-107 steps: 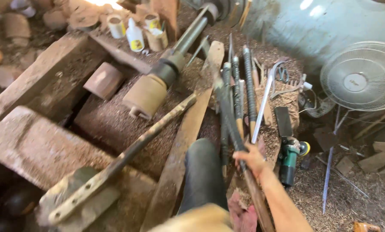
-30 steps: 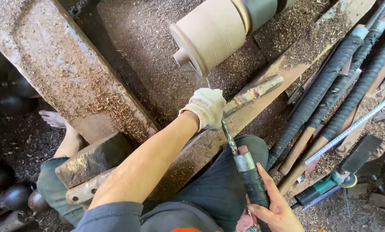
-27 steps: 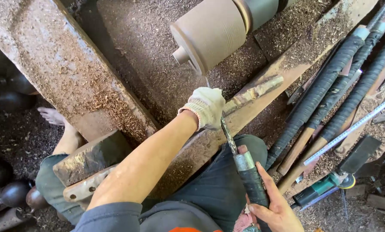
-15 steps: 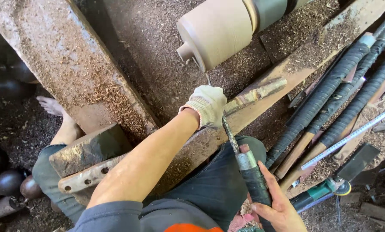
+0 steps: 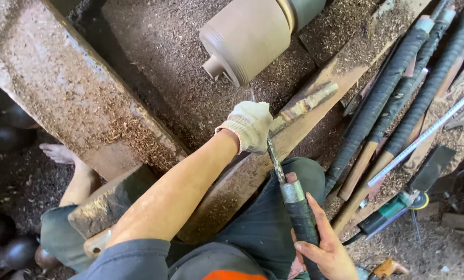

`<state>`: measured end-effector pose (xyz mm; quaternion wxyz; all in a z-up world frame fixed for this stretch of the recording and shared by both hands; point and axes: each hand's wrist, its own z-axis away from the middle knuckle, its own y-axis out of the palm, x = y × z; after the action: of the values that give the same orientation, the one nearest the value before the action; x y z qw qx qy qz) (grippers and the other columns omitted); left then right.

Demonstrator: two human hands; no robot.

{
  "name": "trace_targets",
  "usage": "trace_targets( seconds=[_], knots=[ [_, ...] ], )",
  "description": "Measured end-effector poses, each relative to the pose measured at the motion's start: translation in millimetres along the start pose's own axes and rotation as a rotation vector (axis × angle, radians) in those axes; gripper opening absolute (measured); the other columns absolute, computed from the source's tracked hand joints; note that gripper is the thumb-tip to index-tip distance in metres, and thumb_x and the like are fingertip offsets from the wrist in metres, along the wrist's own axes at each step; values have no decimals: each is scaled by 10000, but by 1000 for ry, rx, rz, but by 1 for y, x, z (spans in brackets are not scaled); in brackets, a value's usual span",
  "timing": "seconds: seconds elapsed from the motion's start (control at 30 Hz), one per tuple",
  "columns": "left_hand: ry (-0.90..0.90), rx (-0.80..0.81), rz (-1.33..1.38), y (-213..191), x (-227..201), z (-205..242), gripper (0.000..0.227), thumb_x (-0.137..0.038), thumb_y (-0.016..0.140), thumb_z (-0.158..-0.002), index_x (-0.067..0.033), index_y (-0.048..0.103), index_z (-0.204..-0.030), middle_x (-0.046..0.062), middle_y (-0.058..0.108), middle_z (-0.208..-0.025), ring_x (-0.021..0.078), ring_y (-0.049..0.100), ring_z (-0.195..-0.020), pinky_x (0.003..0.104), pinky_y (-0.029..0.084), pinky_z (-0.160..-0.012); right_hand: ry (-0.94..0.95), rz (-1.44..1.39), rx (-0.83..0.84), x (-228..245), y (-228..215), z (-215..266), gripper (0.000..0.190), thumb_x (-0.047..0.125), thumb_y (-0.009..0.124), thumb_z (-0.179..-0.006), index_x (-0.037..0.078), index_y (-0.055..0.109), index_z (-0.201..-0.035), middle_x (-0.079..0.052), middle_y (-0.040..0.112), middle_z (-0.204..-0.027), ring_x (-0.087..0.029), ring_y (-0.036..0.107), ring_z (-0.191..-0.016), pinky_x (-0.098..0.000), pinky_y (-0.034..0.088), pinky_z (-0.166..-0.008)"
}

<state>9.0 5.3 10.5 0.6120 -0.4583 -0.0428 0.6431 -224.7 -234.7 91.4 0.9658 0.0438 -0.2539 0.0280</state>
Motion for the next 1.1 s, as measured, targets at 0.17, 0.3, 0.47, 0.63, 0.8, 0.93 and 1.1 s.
trace_targets(
  seconds=[0.17, 0.3, 0.47, 0.63, 0.8, 0.93, 1.1],
  knots=[
    [34, -75, -4, 13, 7, -7, 466, -261, 867, -590, -33, 703, -961, 196, 724, -881, 385, 735, -876, 421, 605, -776, 27, -32, -52, -8, 15, -4, 1154, -97, 666, -716, 323, 163, -1666, -124, 658, -965, -164, 588, -595, -302, 506, -516],
    [97, -58, -85, 15, 8, -12, 341, -269, 829, -632, -67, 760, -897, 182, 706, -949, 374, 733, -891, 416, 601, -784, -11, 43, -54, -5, 7, -3, 1139, -125, 660, -724, 270, 175, -1676, -122, 655, -946, -134, 598, -681, -267, 514, -597],
    [35, 27, -54, -1, 1, -2, 355, -311, 840, -636, -83, 777, -900, 162, 710, -961, 351, 735, -902, 406, 600, -798, 38, 29, -43, 12, 0, 0, 1145, -107, 670, -718, 272, 202, -1692, -149, 639, -901, -175, 574, -596, -311, 493, -510],
    [27, 28, -73, -1, 0, -3, 322, -307, 833, -650, -84, 791, -878, 160, 726, -950, 343, 741, -890, 403, 604, -794, 59, 56, -12, 20, -13, -3, 1142, -78, 671, -703, 267, 190, -1680, -150, 633, -930, -197, 590, -567, -337, 508, -483],
    [1, 46, -35, -2, -1, -2, 302, -267, 824, -636, -93, 794, -880, 153, 742, -891, 333, 751, -848, 407, 608, -768, 36, 13, 64, 27, -24, -5, 1140, -58, 677, -724, 246, 157, -1692, -163, 629, -891, -185, 598, -612, -321, 513, -514],
    [-5, -25, -26, 4, 0, -2, 308, -266, 834, -617, -75, 796, -855, 170, 728, -880, 345, 741, -845, 410, 605, -759, 57, 31, 86, 33, -31, -7, 1135, -38, 675, -716, 261, 157, -1681, -157, 626, -930, -198, 605, -573, -333, 515, -467],
    [-22, 13, -47, 3, -1, -2, 319, -277, 831, -625, -78, 800, -872, 169, 739, -892, 340, 746, -850, 415, 610, -760, 32, 88, 109, 33, -46, -11, 1093, -50, 691, -722, 214, 171, -1646, -168, 633, -914, -187, 596, -580, -314, 509, -492]
  ],
)
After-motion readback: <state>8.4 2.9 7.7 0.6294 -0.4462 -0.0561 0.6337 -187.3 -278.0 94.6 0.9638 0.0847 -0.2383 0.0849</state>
